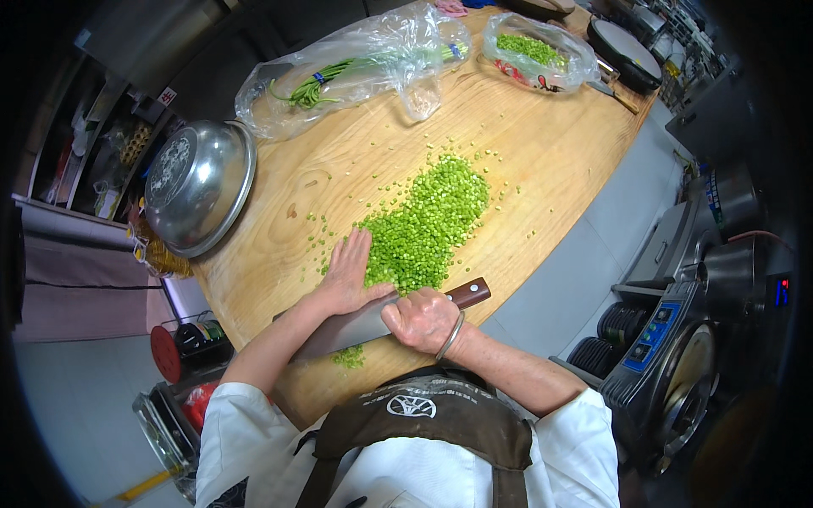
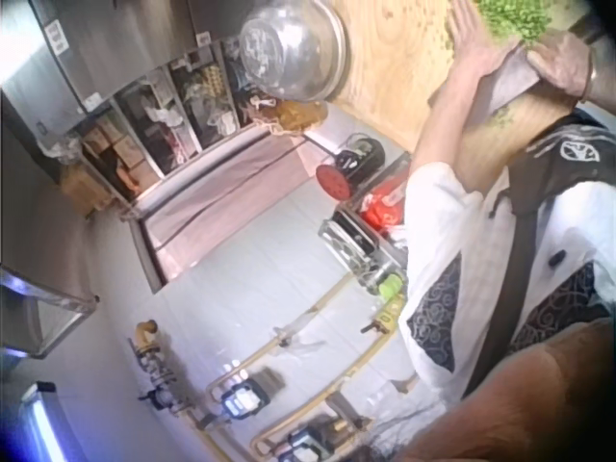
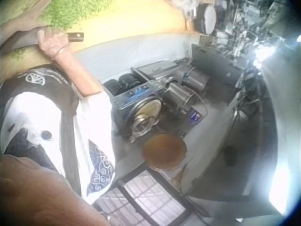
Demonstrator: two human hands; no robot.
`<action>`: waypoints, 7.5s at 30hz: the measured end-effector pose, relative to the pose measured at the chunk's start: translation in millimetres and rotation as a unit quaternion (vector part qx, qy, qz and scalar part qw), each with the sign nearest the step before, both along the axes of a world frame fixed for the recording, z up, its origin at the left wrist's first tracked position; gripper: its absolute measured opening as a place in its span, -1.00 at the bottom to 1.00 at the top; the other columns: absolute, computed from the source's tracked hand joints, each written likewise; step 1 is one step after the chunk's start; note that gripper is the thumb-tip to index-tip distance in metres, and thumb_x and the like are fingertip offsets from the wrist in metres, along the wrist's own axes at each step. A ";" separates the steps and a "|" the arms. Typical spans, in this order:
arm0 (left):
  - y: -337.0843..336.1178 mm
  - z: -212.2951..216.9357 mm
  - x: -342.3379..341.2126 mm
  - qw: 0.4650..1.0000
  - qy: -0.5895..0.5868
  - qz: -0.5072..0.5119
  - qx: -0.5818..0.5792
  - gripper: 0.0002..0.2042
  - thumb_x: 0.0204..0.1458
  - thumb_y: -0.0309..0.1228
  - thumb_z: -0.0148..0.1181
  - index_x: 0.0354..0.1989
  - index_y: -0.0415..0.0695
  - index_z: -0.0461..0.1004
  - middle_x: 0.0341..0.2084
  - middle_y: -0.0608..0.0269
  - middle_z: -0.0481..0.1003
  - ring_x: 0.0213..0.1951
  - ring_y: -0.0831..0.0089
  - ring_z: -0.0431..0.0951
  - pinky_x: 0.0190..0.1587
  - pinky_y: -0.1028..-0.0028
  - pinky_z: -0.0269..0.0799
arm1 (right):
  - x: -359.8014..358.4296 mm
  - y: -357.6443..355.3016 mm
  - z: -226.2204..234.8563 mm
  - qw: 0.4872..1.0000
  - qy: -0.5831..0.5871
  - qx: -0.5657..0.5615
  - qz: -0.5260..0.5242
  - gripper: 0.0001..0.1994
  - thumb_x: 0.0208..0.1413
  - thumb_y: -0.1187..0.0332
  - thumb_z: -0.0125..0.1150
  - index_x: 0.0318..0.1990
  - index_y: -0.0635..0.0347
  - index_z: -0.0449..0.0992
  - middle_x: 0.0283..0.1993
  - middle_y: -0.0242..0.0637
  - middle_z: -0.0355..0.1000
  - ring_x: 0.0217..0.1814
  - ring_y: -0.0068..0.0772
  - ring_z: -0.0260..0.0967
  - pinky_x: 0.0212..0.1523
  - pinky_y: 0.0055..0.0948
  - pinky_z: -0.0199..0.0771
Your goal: The person uses a cleaver to chop a bundle of green onions on a wooden cutting board. After chopping, they gather the pieces and transfer them into a plastic bag.
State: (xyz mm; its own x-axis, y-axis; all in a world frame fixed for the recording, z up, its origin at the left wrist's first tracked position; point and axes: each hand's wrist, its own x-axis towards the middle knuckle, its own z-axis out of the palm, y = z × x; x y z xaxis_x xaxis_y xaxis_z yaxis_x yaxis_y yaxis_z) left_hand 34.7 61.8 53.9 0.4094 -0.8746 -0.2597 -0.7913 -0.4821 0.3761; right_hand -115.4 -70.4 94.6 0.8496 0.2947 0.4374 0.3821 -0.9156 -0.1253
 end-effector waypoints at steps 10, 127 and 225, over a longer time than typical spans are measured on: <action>-5.4 -20.4 43.5 0.992 -0.027 0.067 -0.101 -0.37 0.09 -0.04 -0.16 0.24 -0.18 -0.04 0.26 -0.06 -0.13 0.30 0.06 -0.26 0.28 0.15 -0.36 | -4.2 -4.7 -4.1 1.000 0.010 0.000 0.008 -0.85 -0.28 0.37 0.05 -0.64 0.09 0.19 -0.74 -0.42 0.13 -0.69 -0.49 0.21 -0.67 -0.50 0.16; -92.0 -19.7 -23.7 0.932 -0.143 0.033 -0.331 -0.52 -0.08 -0.27 0.15 0.06 -0.10 0.27 0.16 -0.01 0.11 0.21 0.05 0.05 0.21 0.06 -0.09 | -206.7 -83.2 -41.6 0.389 0.138 0.844 -0.343 -0.91 0.08 0.41 0.01 -0.42 0.17 0.27 -0.72 -0.34 0.26 -0.81 -0.54 0.16 -0.80 -0.56 0.19; -275.4 -60.0 -35.6 0.950 -0.149 0.193 -0.196 0.03 -0.39 0.09 0.33 0.27 0.06 -0.15 0.22 -0.14 -0.17 0.26 -0.06 -0.20 0.26 0.09 -0.26 | -101.4 -160.6 -61.6 0.402 0.093 0.837 -0.358 -0.90 0.05 0.44 -0.01 -0.43 0.19 0.23 -0.71 -0.33 0.25 -0.82 -0.51 0.15 -0.79 -0.50 0.23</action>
